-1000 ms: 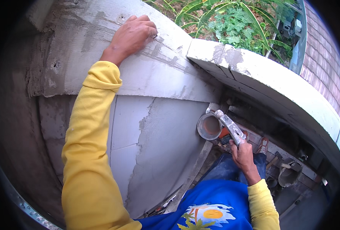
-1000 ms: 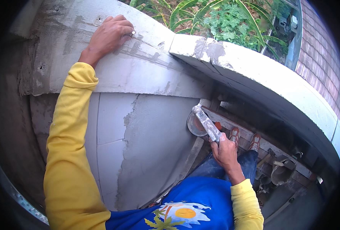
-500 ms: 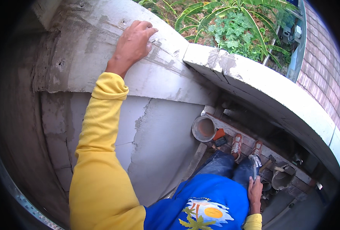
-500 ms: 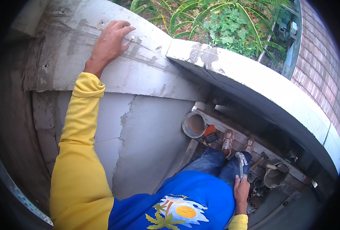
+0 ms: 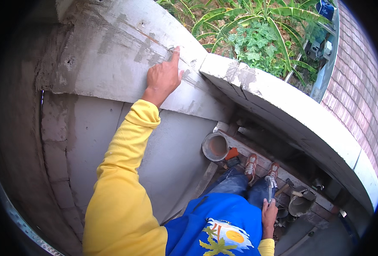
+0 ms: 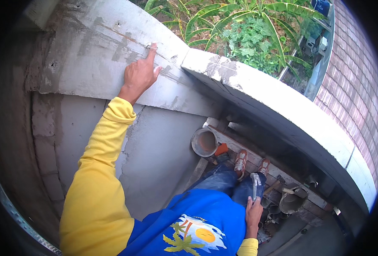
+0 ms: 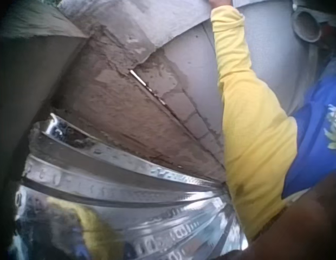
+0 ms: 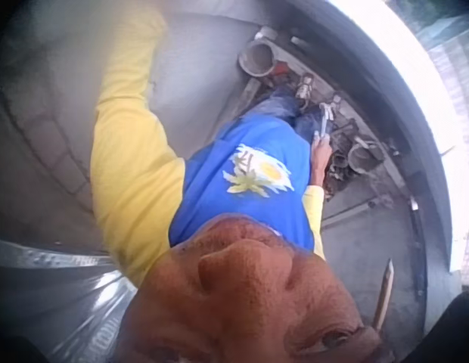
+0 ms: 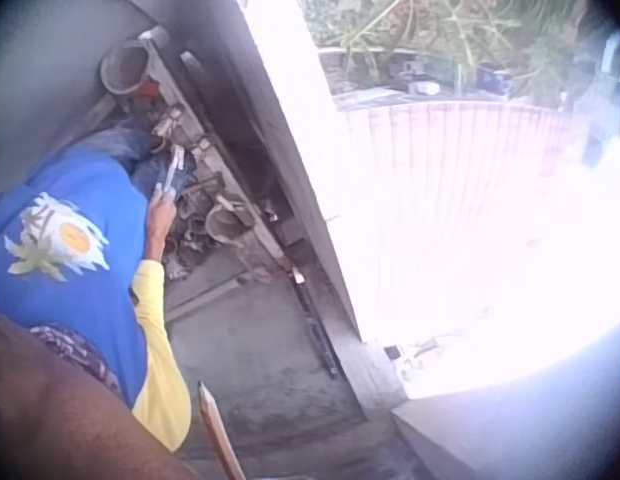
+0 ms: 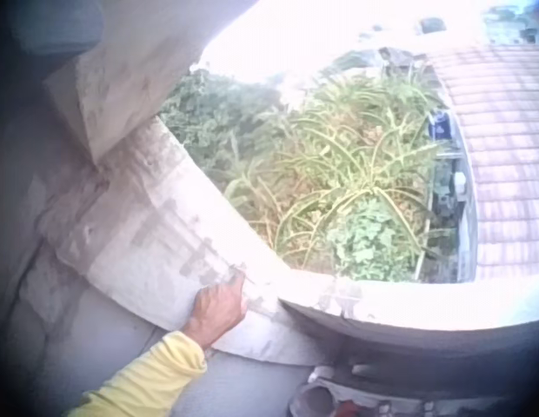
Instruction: The person scoops mortar from a bucket onto a trowel and applies it to a concrete block, then places the block on a wall and taps it into position. The person repeats this process for additional blocks, smoothing the mortar joints and securing the blocks with nails and a hammer.
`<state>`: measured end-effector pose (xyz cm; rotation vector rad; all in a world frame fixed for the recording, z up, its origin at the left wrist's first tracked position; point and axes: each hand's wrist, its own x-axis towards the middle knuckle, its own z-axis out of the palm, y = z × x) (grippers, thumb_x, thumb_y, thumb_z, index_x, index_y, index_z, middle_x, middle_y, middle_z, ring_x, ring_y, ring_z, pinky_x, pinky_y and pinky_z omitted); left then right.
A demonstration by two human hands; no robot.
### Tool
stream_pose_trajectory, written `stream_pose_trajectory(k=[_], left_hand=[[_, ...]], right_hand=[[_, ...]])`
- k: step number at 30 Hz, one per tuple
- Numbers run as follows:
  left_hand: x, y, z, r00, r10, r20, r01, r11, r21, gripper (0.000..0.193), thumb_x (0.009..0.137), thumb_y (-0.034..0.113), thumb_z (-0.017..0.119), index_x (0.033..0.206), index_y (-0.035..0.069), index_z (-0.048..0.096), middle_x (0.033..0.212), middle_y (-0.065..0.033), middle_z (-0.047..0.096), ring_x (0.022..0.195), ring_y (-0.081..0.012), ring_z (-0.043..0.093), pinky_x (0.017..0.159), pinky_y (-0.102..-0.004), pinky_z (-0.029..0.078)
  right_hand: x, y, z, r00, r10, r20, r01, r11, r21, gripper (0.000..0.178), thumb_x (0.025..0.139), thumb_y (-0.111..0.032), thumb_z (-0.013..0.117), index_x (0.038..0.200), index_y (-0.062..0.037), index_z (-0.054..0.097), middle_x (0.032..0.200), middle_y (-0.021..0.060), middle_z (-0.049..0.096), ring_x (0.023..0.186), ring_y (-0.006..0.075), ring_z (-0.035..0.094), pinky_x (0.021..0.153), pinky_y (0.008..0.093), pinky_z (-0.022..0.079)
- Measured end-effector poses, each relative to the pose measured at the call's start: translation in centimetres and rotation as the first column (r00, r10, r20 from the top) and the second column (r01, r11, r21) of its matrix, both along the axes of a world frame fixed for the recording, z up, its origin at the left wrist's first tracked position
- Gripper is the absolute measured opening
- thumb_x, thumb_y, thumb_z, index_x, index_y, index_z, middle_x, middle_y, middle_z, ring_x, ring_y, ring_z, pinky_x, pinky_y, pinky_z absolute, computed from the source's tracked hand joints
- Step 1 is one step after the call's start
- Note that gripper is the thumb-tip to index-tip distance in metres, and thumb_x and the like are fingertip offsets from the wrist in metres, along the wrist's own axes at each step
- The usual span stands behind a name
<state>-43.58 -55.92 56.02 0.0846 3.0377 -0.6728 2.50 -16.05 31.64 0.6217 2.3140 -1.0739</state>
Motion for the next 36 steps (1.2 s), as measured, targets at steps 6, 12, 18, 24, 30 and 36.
stream_pose_trajectory(k=[6,12,18,24,30,36], left_hand=[[0.0,-0.2,-0.6,0.999,0.008,-0.052,-0.008,1.000,0.010,0.056,0.101,0.042,0.071,0.146,0.011,0.057,0.086,-0.0220,0.078,0.084,-0.0437,0.077,0.074,-0.0543,0.061],[2.8,-1.4,-1.4,0.999,0.003,0.041,-0.007,0.995,0.096,0.048,0.101,0.045,0.072,0.137,0.014,0.065,0.086,-0.0223,0.077,0.085,-0.0436,0.077,0.076,-0.0549,0.060],[0.6,0.6,0.1,0.999,-0.018,-0.038,0.019,0.999,0.036,0.088,0.100,0.045,0.072,0.172,0.023,0.027,0.087,-0.0264,0.076,0.083,-0.0475,0.076,0.077,-0.0571,0.060],[-0.1,-6.0,-3.1,0.996,-0.086,-0.039,0.090,0.991,0.100,0.037,0.107,0.036,0.065,0.126,0.006,0.073,0.090,-0.0242,0.077,0.087,-0.0450,0.074,0.075,-0.0542,0.057],[6.9,0.0,-8.2,0.928,-0.165,0.335,-0.087,0.777,0.624,0.036,0.105,0.018,0.068,0.137,0.000,0.067,0.076,-0.0054,0.052,0.070,-0.0180,0.049,0.065,-0.0382,0.042],[19.5,3.4,-17.4,0.637,-0.317,0.702,-0.362,0.681,0.636,0.050,0.092,0.013,0.078,0.138,-0.003,0.067,0.093,-0.0132,0.072,0.086,-0.0216,0.067,0.079,-0.0368,0.054]], right_hand=[[0.4,0.3,0.2,1.000,-0.007,0.003,0.007,1.000,0.008,0.033,0.109,-0.029,0.062,0.112,0.0042,0.059,0.084,0.0347,0.070,0.084,0.0548,0.070,0.071,0.0586,0.051],[1.1,-0.1,-0.4,1.000,-0.014,-0.001,0.014,1.000,-0.010,0.035,0.110,-0.031,0.062,0.116,0.0040,0.060,0.090,0.0317,0.073,0.088,0.0532,0.071,0.077,0.0584,0.054],[1.3,-0.4,-0.9,0.998,-0.051,0.020,0.051,0.999,-0.003,0.035,0.108,-0.031,0.064,0.113,0.0029,0.060,0.090,0.0316,0.073,0.090,0.0525,0.072,0.076,0.0569,0.053],[0.4,2.0,0.6,0.991,0.053,0.123,-0.049,0.998,-0.038,0.045,0.109,-0.044,0.058,0.117,0.0006,0.057,0.092,0.0328,0.073,0.093,0.0554,0.070,0.083,0.0641,0.053],[2.8,2.6,0.3,0.994,-0.029,0.104,0.038,0.996,-0.078,0.044,0.110,-0.043,0.058,0.120,0.0000,0.057,0.096,0.0332,0.073,0.095,0.0562,0.069,0.085,0.0634,0.053],[2.7,1.5,0.6,0.987,-0.054,0.149,0.064,0.996,-0.065,0.040,0.109,-0.039,0.060,0.120,-0.0009,0.058,0.094,0.0319,0.073,0.093,0.0551,0.070,0.084,0.0627,0.054]])
